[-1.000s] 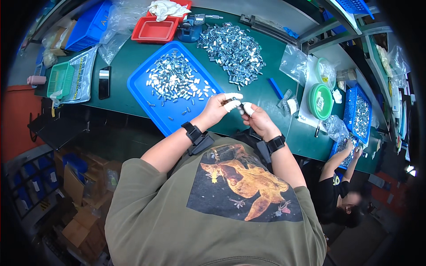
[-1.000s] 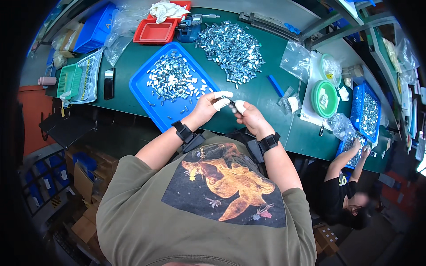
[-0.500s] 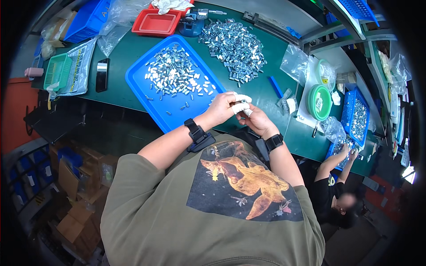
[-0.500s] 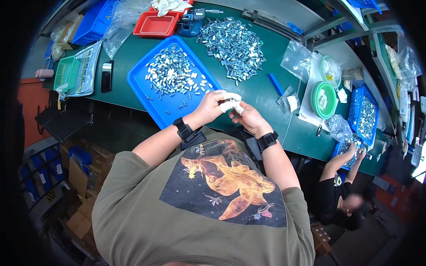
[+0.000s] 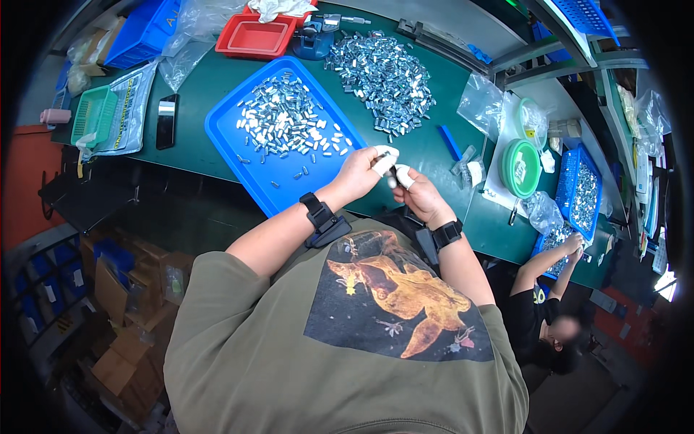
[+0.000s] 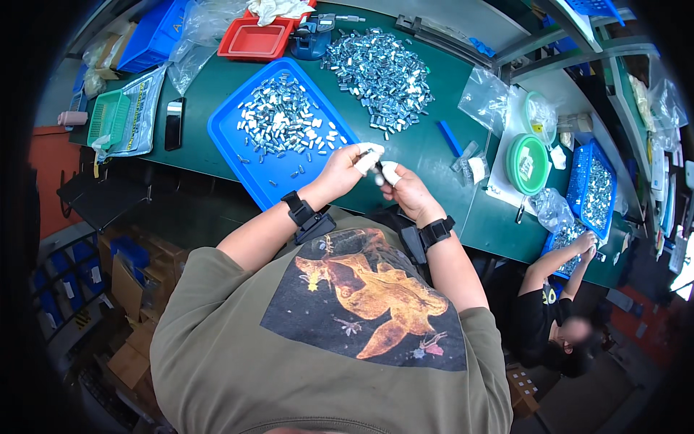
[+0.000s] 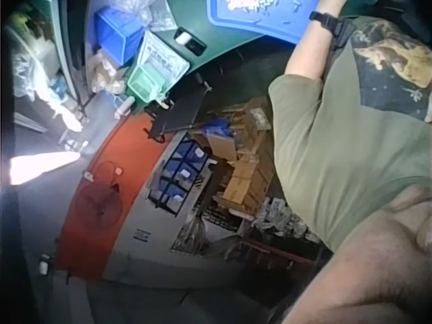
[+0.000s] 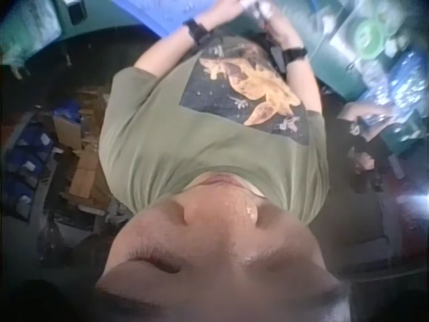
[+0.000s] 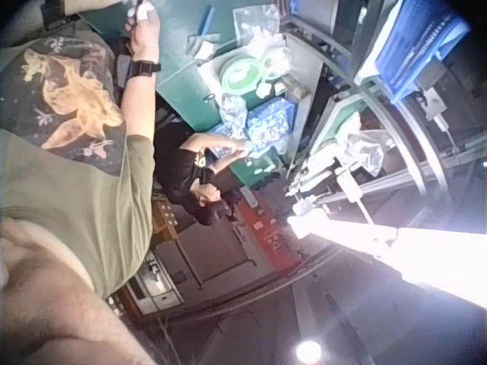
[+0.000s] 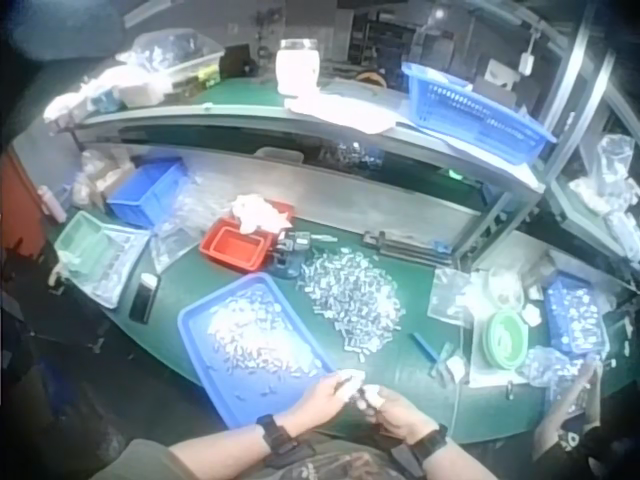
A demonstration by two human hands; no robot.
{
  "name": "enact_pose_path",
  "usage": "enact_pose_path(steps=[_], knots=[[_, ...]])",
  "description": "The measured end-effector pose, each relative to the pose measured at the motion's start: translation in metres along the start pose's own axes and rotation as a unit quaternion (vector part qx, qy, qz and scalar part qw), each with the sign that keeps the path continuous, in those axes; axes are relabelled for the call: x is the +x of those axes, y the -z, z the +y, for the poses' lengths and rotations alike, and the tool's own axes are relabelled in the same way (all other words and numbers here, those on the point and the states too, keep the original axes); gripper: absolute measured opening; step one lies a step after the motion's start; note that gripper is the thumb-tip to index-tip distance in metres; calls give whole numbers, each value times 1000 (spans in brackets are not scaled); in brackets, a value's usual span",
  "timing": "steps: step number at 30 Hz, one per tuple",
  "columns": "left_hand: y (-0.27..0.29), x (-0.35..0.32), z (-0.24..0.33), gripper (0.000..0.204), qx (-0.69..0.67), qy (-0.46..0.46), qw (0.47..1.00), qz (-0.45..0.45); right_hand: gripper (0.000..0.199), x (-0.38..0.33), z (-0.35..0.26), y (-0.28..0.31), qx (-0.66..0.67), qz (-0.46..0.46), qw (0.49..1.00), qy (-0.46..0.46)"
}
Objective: Inspecting and sorting small blue mechanical components at a manual workstation.
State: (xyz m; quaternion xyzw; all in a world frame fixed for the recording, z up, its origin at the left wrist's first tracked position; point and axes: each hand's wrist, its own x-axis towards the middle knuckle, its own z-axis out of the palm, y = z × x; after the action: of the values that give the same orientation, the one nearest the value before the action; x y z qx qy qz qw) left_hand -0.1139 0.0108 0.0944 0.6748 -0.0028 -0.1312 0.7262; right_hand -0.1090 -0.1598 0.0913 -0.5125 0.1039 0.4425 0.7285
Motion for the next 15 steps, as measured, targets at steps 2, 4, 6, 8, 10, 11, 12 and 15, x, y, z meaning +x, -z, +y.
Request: enact_pose_path(steps=[2,4,6,8,10,11,12,15], knots=[[1,2,-8,24,-36,43,998,14,16,1,-3,2,-59,76,995,2],[5,2,-15,28,-22,115,993,8,16,3,-3,-4,-132,111,984,48],[7,3,-19,32,-10,149,989,3,16,5,-3,-11,-275,183,935,132],[6,3,-23,34,-59,158,985,34,18,3,-7,-16,-331,185,911,161],[8,3,-18,36,-75,160,983,46,22,1,-11,-22,-441,188,852,209],[10,3,-12,36,-109,174,978,45,22,-1,-14,-26,-436,192,853,214],[12,2,-6,36,-143,188,971,43,21,-3,-18,-32,-470,193,832,222],[14,0,0,36,-169,190,966,42,21,-5,-23,-40,-531,201,787,242]])
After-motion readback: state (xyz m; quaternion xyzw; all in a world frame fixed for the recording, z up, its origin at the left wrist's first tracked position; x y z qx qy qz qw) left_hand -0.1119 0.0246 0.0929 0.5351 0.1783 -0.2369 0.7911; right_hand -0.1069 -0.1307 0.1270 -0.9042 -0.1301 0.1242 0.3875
